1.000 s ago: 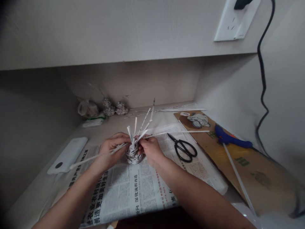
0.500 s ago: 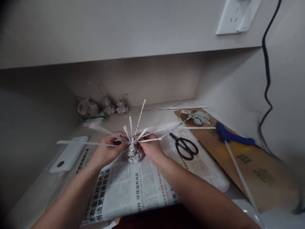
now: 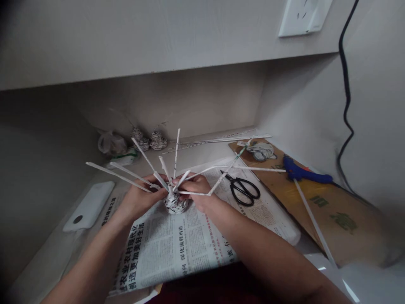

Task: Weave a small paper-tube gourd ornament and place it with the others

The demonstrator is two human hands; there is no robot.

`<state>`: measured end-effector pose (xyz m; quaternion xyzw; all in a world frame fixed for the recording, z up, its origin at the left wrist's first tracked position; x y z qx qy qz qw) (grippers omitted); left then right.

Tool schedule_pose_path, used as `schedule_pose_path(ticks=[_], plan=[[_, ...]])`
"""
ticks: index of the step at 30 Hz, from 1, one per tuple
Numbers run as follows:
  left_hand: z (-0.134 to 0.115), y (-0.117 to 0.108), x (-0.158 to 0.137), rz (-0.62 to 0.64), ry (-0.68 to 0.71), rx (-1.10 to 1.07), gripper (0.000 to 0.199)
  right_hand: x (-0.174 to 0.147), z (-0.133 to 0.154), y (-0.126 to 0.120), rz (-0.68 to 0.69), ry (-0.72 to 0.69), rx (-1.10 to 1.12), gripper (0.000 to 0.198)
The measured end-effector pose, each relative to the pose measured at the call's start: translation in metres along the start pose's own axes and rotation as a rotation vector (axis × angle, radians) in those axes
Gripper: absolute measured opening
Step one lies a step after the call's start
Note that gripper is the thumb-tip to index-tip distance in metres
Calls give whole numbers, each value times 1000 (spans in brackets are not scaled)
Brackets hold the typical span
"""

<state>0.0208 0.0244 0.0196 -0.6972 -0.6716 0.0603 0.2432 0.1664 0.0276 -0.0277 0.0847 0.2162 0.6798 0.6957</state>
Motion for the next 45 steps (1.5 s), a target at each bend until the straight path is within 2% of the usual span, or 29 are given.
schedule_pose_path(ticks=[9,16,23,27,31,33,38,41,45], plan=[[-1,-1,-1,-68,73,145,12,-4,7,6,37,-96,-63,26],[-2,-4,1,-177,116,143,9,-4,7,6,-26,-167,-24,25],[9,-10,4,-292,117,223,9,-13,7,7,-13,-362,-328,14],[7,-9,3,-301,100,200,11,-15,8,2,-109,-413,-380,13],[8,-8,3,-297,55,154,10,-14,9,0,-136,-492,-416,6],[10,-8,3,-287,32,130,10,-11,8,-1,-148,-444,-399,6],[12,-8,6,-234,65,43,13,-4,-1,1,-126,-206,-253,6],[14,-5,8,-154,55,-2,14,-4,-4,3,-101,-183,-237,10],[14,-3,8,-93,40,0,15,-5,-4,4,-86,-224,-262,11]])
Point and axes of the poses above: each hand's wrist, its own x-axis towards the middle knuckle, its own y-axis out of the palm, z = x × y, the point moved 4 cm from there along x, towards the middle knuckle, and after that the axes turned 11 degrees about -z, right-handed, at the moved point
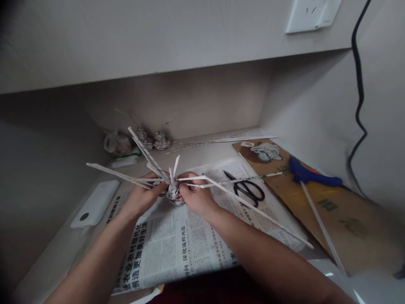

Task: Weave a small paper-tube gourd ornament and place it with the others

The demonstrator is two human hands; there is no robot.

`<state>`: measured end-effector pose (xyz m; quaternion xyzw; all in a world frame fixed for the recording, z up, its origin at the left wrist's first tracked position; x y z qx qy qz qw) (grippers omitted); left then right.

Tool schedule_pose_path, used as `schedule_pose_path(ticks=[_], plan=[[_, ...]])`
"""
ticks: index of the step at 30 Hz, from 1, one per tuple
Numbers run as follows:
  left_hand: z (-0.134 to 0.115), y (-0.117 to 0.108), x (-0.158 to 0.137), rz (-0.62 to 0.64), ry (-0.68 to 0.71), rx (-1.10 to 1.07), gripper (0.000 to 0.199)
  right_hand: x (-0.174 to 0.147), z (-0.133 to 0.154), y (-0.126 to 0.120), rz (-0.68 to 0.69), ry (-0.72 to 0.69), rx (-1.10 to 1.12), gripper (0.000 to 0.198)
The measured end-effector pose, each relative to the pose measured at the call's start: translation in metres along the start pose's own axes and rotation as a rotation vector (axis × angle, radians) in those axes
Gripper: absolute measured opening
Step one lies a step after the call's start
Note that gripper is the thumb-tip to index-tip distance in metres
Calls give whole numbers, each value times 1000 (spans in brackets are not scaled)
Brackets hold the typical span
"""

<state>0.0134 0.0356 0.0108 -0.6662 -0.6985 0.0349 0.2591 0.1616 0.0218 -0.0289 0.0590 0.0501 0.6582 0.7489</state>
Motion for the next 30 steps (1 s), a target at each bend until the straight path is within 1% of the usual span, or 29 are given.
schedule_pose_path(ticks=[4,7,10,13,15,17,19,22,23,24,25,27,28,30], plan=[[-9,-2,-1,6,109,62,12,1,-1,-1,-14,-27,8,9],[-13,-3,-2,8,146,87,12,3,-2,-1,-24,-11,31,6],[-15,-3,-1,-20,199,157,11,3,-2,-1,-37,35,71,9],[-17,-3,-2,-41,300,230,11,4,-2,0,-46,108,135,16],[-15,-2,-1,-61,336,271,12,5,-4,1,-50,152,179,22],[-9,-2,-1,-93,323,303,11,7,-7,-1,-56,181,172,27],[-2,-3,0,-136,272,309,10,8,-10,-3,-52,189,115,29],[5,-6,1,-212,188,288,10,5,-11,-3,21,185,-3,33],[5,-6,1,-230,172,280,10,3,-9,-2,44,153,-38,35],[4,-7,1,-241,162,273,11,1,-6,-2,51,90,-72,35],[3,-7,1,-248,155,269,11,-1,-2,-2,37,-5,-100,32],[0,-7,0,-256,152,271,11,-4,8,-3,-18,-221,-128,20],[-2,-6,0,-257,157,274,11,-6,12,-3,-40,-304,-138,15],[-4,-5,-2,-239,172,275,10,-7,14,-2,-53,-398,-173,15]])
Point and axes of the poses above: each hand's wrist, its own x-axis towards the middle knuckle, its own y-axis out of the palm, z = x × y, the point moved 4 cm from there along x, towards the middle knuckle, and after that the axes turned 11 degrees about -z, right-handed, at the moved point
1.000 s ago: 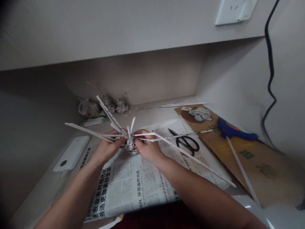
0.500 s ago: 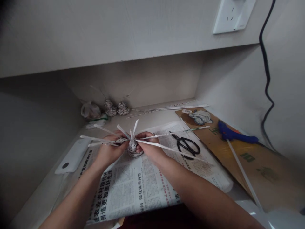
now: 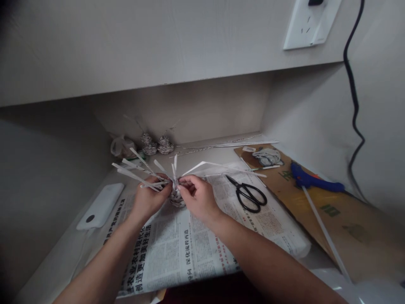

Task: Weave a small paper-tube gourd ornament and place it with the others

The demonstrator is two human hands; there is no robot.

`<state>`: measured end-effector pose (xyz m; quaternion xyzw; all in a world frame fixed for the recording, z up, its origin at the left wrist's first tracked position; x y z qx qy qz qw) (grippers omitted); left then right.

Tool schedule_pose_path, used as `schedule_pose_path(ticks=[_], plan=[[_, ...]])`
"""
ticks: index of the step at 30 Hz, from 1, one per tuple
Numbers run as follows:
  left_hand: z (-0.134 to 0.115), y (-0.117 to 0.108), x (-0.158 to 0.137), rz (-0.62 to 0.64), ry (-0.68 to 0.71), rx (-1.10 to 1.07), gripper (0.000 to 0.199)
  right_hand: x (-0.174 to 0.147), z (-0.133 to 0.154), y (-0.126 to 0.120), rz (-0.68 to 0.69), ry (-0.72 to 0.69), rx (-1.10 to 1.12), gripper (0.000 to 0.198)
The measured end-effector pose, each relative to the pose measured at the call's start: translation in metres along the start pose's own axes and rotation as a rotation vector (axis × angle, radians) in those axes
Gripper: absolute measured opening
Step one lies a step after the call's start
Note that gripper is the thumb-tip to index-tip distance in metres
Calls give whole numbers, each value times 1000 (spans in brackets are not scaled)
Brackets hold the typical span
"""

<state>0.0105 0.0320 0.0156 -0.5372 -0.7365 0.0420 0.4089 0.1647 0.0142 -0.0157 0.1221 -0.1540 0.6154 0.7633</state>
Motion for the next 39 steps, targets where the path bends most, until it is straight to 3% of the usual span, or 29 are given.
schedule_pose_path(ticks=[7,11,15,22,29,34,39], plan=[[-4,1,-3,52,42,-48,12,0,7,-2,0,-181,-228,8],[-4,1,-3,78,-13,-106,10,-1,13,-2,-8,-186,-270,8],[-1,4,-4,108,-52,-157,11,-1,6,-1,-39,-110,-193,9],[5,5,-2,152,-124,-237,11,2,-17,6,-4,264,153,22],[7,7,-1,181,-139,-287,12,7,-21,6,-21,450,369,30],[0,5,0,215,-120,-320,9,7,-23,6,-2,522,493,35],[-2,3,2,184,-85,-291,9,9,-14,3,110,431,372,29]])
Point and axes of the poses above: each hand's wrist, its own x-axis towards the middle knuckle, its own y-axis out of the palm, z = x × y, the point moved 4 cm from there along x, towards the middle knuckle, and after that the axes turned 11 degrees about -z, right-handed, at the moved point
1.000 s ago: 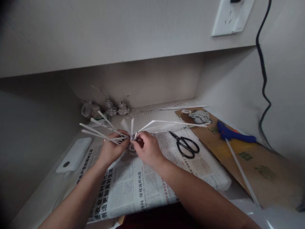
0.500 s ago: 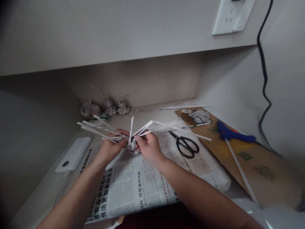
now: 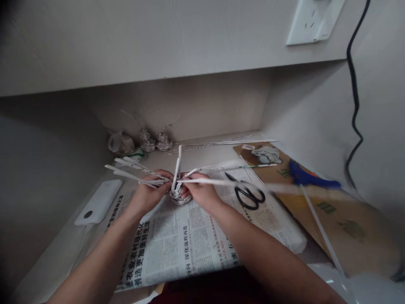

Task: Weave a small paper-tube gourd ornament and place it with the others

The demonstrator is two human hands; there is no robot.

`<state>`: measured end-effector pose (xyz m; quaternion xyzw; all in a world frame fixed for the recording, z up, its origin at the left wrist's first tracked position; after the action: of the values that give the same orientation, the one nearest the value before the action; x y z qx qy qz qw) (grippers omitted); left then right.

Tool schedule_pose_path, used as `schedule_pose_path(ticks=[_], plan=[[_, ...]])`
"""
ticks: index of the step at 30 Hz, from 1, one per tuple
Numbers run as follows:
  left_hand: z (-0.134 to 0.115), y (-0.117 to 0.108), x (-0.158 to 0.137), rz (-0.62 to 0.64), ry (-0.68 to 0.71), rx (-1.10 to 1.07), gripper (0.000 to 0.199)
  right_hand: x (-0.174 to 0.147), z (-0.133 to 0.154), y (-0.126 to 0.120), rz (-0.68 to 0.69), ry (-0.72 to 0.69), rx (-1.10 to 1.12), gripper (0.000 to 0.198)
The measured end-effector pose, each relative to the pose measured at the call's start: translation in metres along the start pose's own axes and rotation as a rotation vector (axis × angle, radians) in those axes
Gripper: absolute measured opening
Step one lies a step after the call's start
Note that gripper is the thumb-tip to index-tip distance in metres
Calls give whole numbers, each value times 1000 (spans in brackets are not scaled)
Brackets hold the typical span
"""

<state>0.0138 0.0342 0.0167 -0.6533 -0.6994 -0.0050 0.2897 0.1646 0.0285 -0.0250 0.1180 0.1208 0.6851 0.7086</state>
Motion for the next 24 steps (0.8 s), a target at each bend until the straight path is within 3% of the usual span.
schedule_pose_path(ticks=[3,6,14,19,24], plan=[[4,0,0,-32,-27,27,11,-3,4,2,53,-55,-46,26],[5,0,1,0,-27,29,10,-3,3,0,-2,-128,-142,20],[-15,-6,-1,197,258,56,12,0,0,-5,25,-199,-147,17],[-23,-2,-5,253,294,109,15,3,4,-7,15,-171,-126,11],[-24,1,-6,166,346,122,14,4,6,-6,5,-133,-175,10]])
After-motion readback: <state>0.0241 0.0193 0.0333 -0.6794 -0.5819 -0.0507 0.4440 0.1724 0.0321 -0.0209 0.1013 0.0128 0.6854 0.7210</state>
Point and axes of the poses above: each hand's wrist, its own x-axis towards the middle knuckle, its own y-axis out of the palm, z = x × y, the point moved 4 cm from there along x, towards the middle knuckle, and after that the axes turned 11 degrees about -z, right-handed, at the moved point
